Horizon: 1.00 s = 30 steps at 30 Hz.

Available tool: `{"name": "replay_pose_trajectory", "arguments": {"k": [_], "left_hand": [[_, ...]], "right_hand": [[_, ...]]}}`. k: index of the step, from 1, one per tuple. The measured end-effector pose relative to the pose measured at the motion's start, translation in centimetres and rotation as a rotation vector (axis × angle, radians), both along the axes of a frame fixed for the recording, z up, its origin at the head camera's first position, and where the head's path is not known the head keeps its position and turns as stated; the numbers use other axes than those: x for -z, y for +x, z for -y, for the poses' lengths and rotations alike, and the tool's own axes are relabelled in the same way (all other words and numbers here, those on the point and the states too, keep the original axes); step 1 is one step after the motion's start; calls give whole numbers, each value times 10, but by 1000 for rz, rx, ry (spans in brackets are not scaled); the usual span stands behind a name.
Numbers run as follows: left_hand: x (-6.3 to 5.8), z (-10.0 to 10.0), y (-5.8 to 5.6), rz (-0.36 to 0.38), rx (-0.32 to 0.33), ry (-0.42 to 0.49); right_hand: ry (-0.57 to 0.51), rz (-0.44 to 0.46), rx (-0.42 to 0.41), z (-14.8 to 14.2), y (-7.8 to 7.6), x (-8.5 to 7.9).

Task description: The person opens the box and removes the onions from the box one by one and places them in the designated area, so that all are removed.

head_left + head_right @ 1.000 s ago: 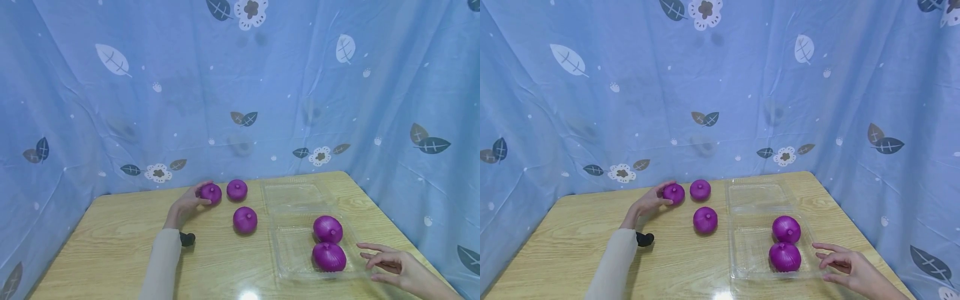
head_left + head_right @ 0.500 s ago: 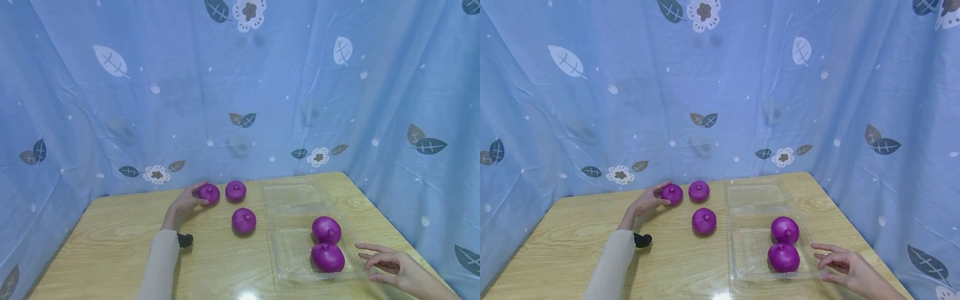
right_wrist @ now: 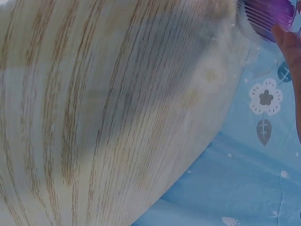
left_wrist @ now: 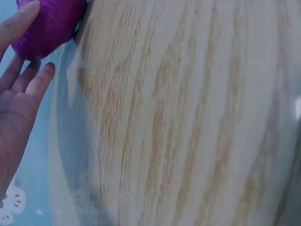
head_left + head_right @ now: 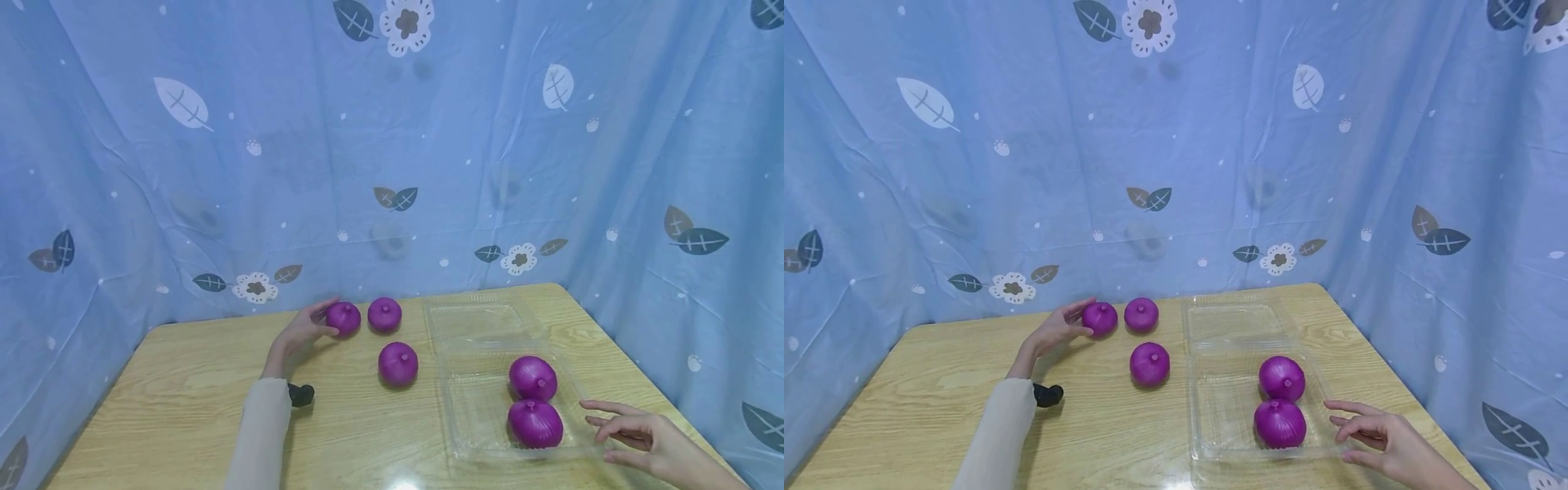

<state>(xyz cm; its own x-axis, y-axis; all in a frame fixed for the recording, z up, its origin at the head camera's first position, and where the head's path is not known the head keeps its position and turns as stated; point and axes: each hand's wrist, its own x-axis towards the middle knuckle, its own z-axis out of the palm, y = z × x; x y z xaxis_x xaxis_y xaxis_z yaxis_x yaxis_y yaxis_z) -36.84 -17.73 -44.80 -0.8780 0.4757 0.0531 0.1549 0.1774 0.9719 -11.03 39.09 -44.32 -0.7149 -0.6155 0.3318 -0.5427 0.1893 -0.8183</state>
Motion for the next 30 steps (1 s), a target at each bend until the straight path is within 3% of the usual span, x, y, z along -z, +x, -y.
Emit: {"name": "replay_pose_trajectory", "arguments": {"k": [6, 13, 20, 26, 30], "left_hand": [[0, 4, 3, -47, -12, -42], [-2, 9, 9, -36, -38, -37], [-15, 16, 22, -103, -69, -10], [-9, 26, 27, -148, -106, 39], [-7, 25, 37, -132, -89, 99]], "right_hand": [[24, -29, 40, 1, 1, 2], [30, -64, 80, 6, 3, 2], [-10, -92, 57, 5, 1, 1], [20, -100, 98, 5, 1, -1], [25, -94, 104, 4, 3, 0]]}}
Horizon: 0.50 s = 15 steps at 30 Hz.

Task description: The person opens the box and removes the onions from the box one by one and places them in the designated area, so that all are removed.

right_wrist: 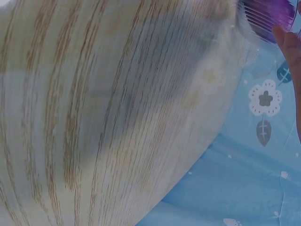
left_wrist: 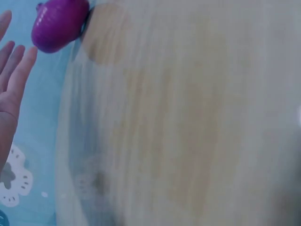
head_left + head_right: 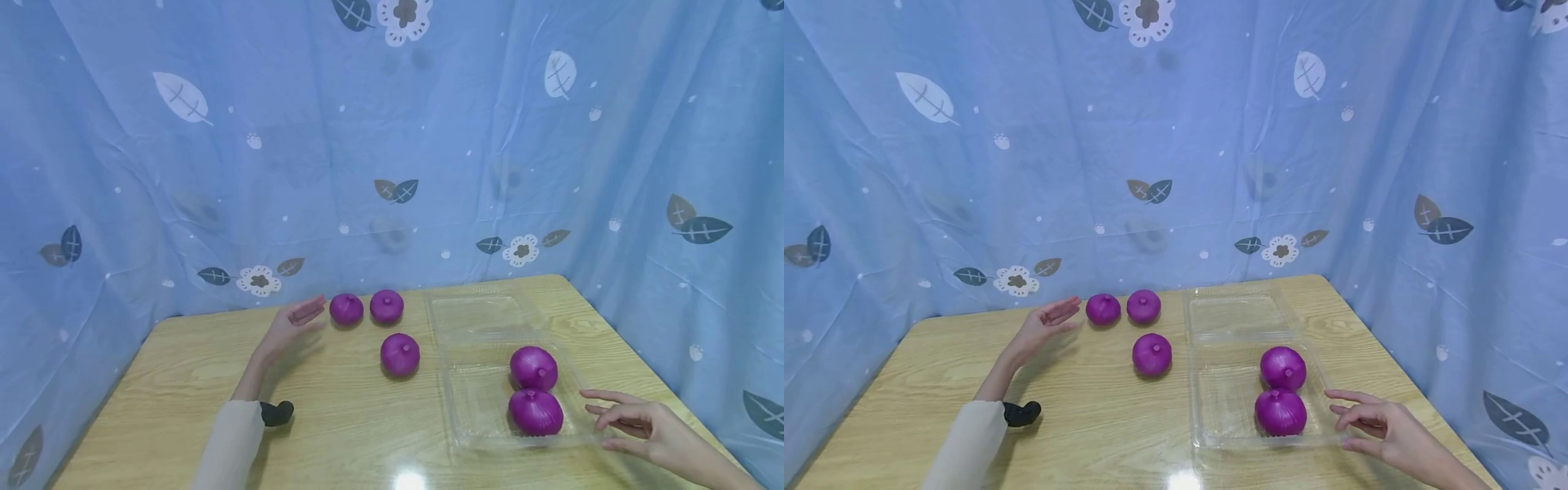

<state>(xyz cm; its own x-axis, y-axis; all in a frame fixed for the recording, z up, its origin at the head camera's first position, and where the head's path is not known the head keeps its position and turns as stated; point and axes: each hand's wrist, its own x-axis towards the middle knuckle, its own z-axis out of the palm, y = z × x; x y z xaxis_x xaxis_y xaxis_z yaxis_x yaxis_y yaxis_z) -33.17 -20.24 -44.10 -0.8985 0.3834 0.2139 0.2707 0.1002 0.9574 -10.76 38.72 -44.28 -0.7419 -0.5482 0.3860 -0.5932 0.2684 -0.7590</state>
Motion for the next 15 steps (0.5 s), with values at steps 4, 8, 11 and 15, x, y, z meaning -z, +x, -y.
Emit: {"name": "replay_pose_trajectory", "arguments": {"k": [4, 8, 11, 15], "left_hand": [[0, -5, 16, 32, 17, 9], [-3, -14, 31, 54, 47, 25], [-6, -22, 41, 52, 64, 51], [-11, -34, 55, 52, 45, 55]], "right_hand": [[-4, -8, -4, 1, 0, -1], [-14, -8, -6, 1, 0, -1], [-13, -18, -2, 2, 0, -2], [16, -54, 24, 2, 0, -3]]}}
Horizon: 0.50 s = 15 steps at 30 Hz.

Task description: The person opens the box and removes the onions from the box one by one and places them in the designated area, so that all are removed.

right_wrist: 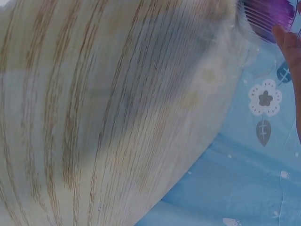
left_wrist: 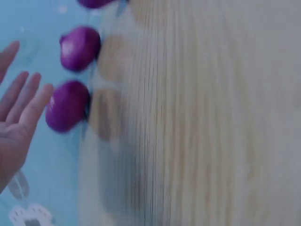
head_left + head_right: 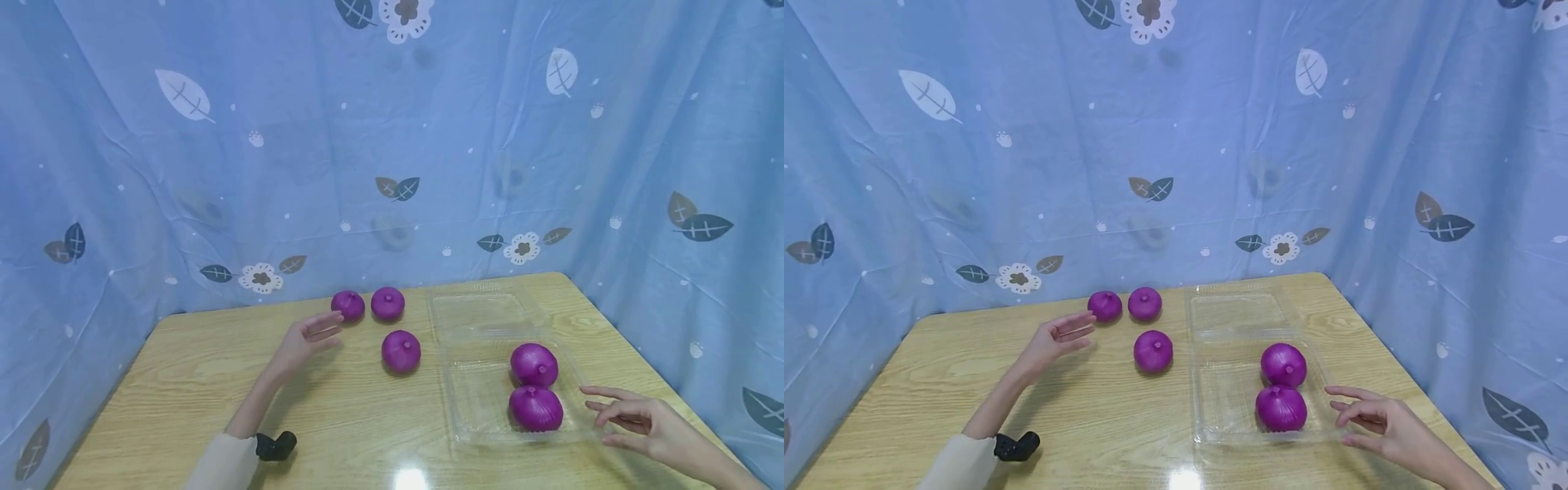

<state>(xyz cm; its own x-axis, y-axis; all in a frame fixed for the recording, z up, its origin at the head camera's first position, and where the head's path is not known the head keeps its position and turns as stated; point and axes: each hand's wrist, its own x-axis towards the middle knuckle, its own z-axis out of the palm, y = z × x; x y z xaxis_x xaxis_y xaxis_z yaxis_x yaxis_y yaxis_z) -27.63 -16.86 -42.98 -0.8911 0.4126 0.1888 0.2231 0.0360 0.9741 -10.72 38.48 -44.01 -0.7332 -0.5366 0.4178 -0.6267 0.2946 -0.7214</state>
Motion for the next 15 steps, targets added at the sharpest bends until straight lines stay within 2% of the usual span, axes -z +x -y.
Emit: {"name": "replay_pose_trajectory", "arguments": {"k": [3, 7, 10, 15], "left_hand": [[-7, -11, 12, 12, -16, -20], [-16, -27, 29, 24, -22, -39], [-20, -40, 41, 31, 8, -25], [-25, -64, 57, 42, 123, 13]], "right_hand": [[14, -13, 13, 0, 0, -1], [-6, 16, -3, -1, 0, -1], [-15, 34, -8, -1, 0, -1], [-4, 27, -1, 0, 1, 0]]}}
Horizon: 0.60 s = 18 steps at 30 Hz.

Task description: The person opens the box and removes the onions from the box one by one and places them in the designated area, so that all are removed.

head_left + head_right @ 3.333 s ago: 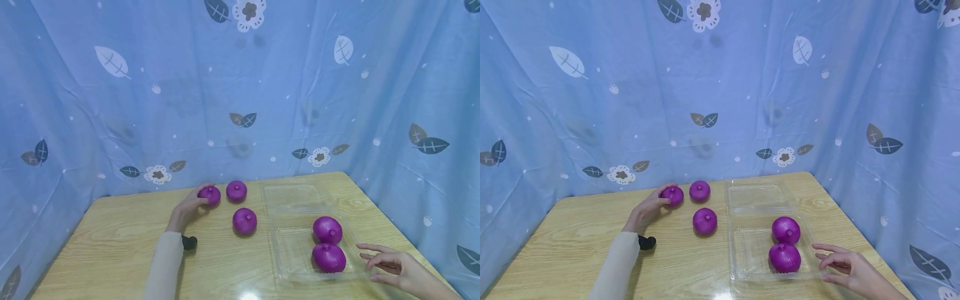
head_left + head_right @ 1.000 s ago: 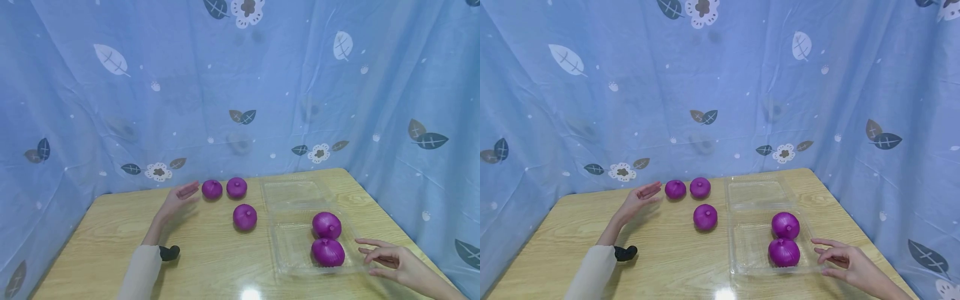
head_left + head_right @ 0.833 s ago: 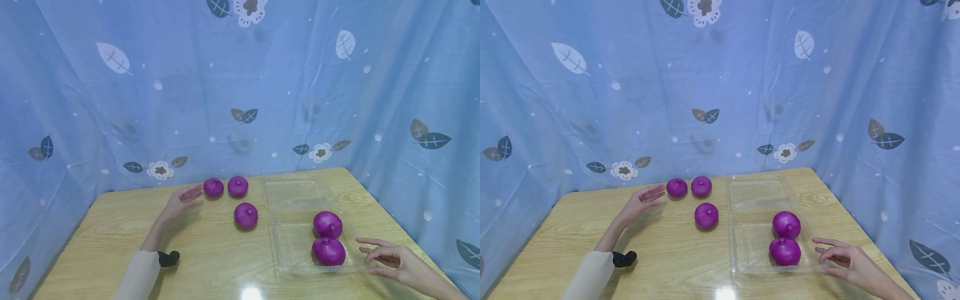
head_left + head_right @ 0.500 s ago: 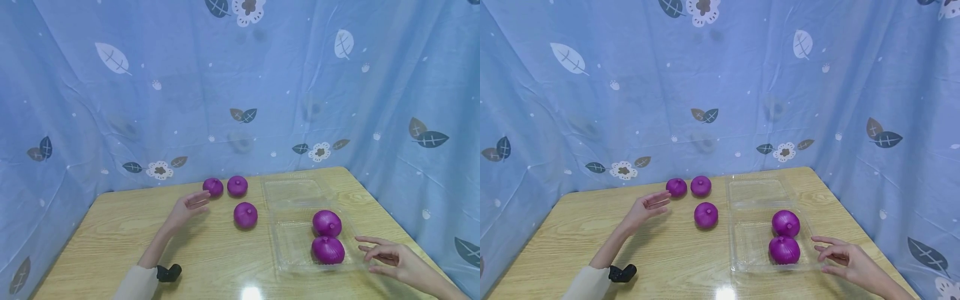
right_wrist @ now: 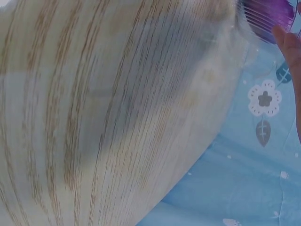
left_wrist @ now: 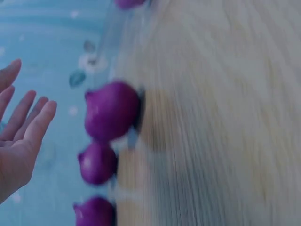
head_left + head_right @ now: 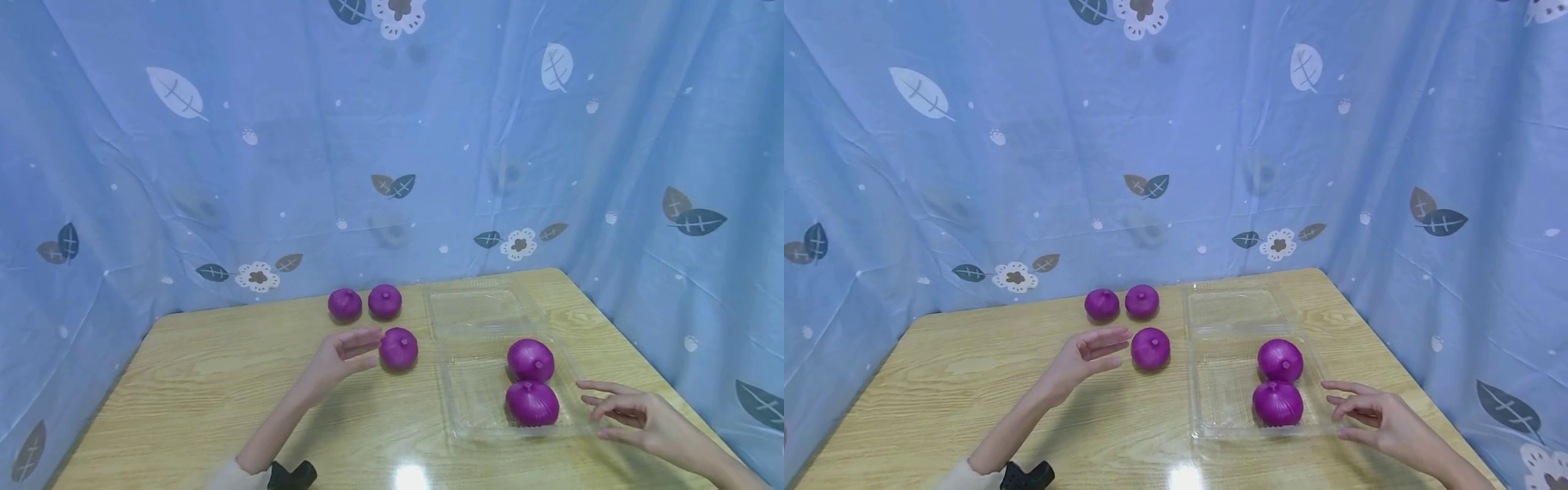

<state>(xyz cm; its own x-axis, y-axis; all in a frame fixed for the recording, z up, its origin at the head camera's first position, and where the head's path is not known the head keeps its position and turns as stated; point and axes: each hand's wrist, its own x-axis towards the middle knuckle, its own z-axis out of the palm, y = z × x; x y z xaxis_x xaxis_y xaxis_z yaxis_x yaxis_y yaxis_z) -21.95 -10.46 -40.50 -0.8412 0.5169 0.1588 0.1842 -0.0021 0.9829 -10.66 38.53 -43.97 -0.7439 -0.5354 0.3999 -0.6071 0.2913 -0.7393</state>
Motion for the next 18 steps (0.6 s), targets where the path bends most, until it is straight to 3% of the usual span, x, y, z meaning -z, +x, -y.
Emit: {"name": "replay_pose_trajectory", "arguments": {"k": [5, 10, 18], "left_hand": [[-4, -28, 11, -24, 96, 5], [-3, -56, 17, -15, 153, 10], [6, -100, 15, -47, 279, 21]], "right_hand": [[9, 10, 5, 1, 1, -2], [26, 5, 23, 2, 1, -4], [18, 24, 11, 0, 1, -2]]}}
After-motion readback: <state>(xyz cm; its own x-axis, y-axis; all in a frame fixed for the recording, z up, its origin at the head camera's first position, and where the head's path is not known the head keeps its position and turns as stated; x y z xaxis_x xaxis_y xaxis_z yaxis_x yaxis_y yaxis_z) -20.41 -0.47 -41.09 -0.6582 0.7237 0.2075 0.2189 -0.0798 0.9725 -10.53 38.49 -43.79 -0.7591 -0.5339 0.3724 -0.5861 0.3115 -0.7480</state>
